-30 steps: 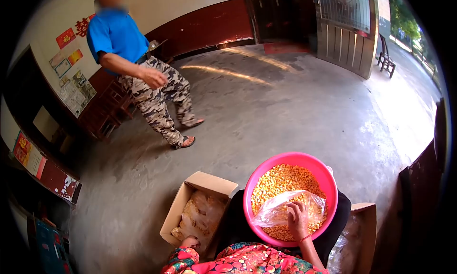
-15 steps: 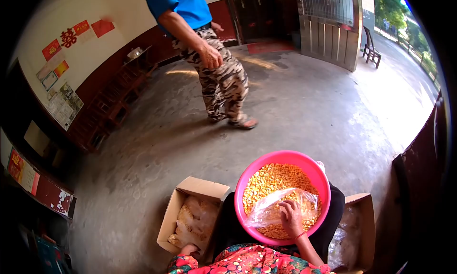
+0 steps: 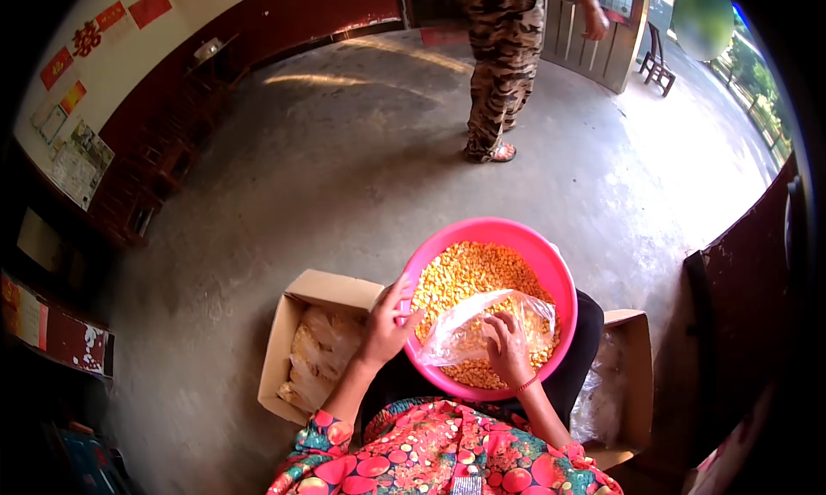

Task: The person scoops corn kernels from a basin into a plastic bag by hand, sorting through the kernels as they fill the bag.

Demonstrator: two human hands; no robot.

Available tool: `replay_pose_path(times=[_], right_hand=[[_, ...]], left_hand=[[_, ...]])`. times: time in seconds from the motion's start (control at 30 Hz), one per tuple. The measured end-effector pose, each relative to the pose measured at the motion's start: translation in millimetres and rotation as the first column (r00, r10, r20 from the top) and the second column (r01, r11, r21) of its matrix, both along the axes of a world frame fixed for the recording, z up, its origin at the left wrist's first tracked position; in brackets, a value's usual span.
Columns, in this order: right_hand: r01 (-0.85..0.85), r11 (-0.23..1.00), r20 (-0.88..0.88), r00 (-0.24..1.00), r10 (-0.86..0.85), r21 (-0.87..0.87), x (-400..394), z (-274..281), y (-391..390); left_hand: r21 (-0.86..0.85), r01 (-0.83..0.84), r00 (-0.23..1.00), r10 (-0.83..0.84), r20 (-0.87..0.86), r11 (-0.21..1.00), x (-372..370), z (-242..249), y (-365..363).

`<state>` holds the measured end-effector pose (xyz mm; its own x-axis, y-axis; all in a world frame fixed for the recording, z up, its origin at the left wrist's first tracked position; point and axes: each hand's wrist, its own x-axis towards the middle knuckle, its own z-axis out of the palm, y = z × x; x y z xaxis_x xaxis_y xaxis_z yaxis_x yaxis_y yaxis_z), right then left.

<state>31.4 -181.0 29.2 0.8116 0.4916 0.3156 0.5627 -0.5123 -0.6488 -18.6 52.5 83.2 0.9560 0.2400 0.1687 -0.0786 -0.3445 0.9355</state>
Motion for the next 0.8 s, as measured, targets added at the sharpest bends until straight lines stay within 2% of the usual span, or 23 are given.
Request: replay_pose_path(times=[0.03,0.07,0.13,0.2,0.23,0.27,0.33,0.37,0.4,0.47,0.5,0.53,0.57,0.6,0.63,0.73,0.8], right_hand=[[0.012,1.000,-0.002,1.000,-0.012,0.003,1.3,0.3,-2.3],[0.026,1.000,-0.003,1.000,-0.026,0.009,3.3,0.8,-3.8],[0.052,0.997,-0.026,0.998,-0.051,0.049,5.8,3.5,-6.7],[0.123,0.990,0.096,0.987,-0.129,0.061,11.6,22.3,-12.1],[0.177,0.984,0.144,0.974,-0.176,0.005,14.0,28.5,-15.9],[0.222,0.974,0.126,0.968,-0.215,-0.047,16.4,31.8,-20.2],[0.334,0.933,0.186,0.933,-0.308,-0.131,22.5,33.7,-22.6],[0.361,0.912,0.193,0.926,-0.325,-0.196,28.5,25.5,-25.6],[0.389,0.892,0.195,0.917,-0.349,-0.230,33.9,21.9,-24.9],[0.258,0.931,0.173,0.960,-0.219,-0.256,55.4,-18.9,-42.4],[0.263,0.944,0.083,0.964,-0.251,-0.199,63.2,-16.9,-41.3],[0.311,0.949,-0.068,0.949,-0.307,0.060,66.1,-17.5,-37.6],[0.314,0.934,-0.248,0.931,-0.268,0.171,71.4,-13.4,-39.3],[0.337,0.900,-0.415,0.887,-0.204,0.276,77.4,-0.8,-39.7],[0.347,0.898,-0.294,0.918,-0.267,0.269,80.8,16.5,-35.6],[0.337,0.819,-0.308,0.929,-0.207,0.465,106.9,26.4,-34.7],[0.339,0.767,-0.387,0.913,-0.129,0.545,107.8,57.1,-31.1]], left_hand=[[0.101,0.085,0.996,-0.082,-0.038,0.991,6.4,3.8,-13.1],[0.295,0.147,0.988,-0.127,-0.084,0.944,11.1,-3.3,-21.6],[0.469,0.210,0.975,-0.147,-0.168,0.858,13.3,-2.9,-31.8],[0.467,0.384,0.887,-0.177,-0.427,0.797,13.9,-9.3,-38.3],[0.556,0.252,0.949,-0.089,-0.303,0.792,10.1,-22.2,-40.7],[0.550,0.251,0.949,-0.091,-0.300,0.797,10.6,-28.4,-36.2],[0.478,0.484,0.812,-0.174,-0.557,0.733,11.0,-22.9,-24.7],[0.536,0.354,0.902,-0.127,-0.414,0.767,8.0,-28.0,-27.8],[0.528,0.351,0.901,-0.126,-0.414,0.773,8.0,-31.4,-29.4],[0.316,0.206,0.946,-0.105,-0.308,0.926,17.3,-33.0,-27.5],[0.152,0.171,0.946,-0.119,-0.300,0.974,23.7,-34.7,-26.2],[-0.054,0.100,0.975,-0.108,-0.195,0.994,29.6,-43.6,-27.0],[-0.275,0.060,0.979,-0.110,-0.170,0.960,36.3,-51.6,-26.9],[-0.484,0.024,0.983,-0.108,-0.146,0.875,43.5,-53.3,-26.9],[-0.507,-0.020,0.986,-0.068,-0.155,0.862,48.3,-48.2,-27.6],[-0.595,-0.072,0.992,-0.002,-0.123,0.800,61.3,-29.2,-33.1],[-0.670,-0.041,0.998,0.067,0.012,0.741,66.8,-18.6,-33.9]])
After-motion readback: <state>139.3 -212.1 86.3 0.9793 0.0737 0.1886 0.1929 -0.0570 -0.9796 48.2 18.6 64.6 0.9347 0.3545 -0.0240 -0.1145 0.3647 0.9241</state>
